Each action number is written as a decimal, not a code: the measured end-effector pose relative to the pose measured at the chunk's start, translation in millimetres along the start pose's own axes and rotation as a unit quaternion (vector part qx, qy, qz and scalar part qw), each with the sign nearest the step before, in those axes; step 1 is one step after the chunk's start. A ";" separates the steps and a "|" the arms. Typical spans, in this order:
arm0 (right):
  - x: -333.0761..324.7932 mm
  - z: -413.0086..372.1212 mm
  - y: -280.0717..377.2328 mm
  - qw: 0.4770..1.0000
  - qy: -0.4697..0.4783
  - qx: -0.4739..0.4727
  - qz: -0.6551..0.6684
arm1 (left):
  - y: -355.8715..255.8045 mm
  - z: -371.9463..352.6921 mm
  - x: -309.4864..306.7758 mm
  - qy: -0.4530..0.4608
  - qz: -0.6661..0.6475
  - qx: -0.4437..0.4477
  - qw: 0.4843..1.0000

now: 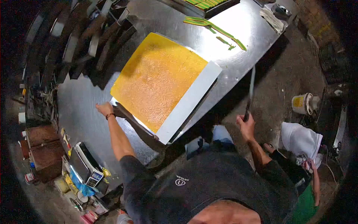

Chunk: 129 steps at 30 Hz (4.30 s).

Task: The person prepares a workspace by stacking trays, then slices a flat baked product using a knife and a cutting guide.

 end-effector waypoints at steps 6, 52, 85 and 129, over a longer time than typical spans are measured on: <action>75.2 109.1 105.4 0.962 0.015 -0.228 -0.152 | -248.3 -272.8 -48.5 0.283 -0.127 0.368 0.877; 115.2 136.1 97.1 0.949 0.313 0.034 -0.010 | -403.2 -273.4 132.7 0.288 0.235 0.257 0.892; 121.6 129.6 73.1 0.952 0.293 0.080 0.037 | -399.1 -272.4 149.8 0.311 0.249 0.302 0.866; 114.7 151.1 114.2 0.952 0.289 -0.092 -0.048 | -392.7 -280.1 139.9 0.460 0.200 0.328 0.800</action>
Point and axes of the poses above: each hand's wrist, its own z-axis towards the middle knuckle, its own x-axis out of the palm, y = z × x, the point moved 6 cm from there along z, towards the middle knuckle, and after that the axes turned 9 degrees about -y, right-handed, at the moved point
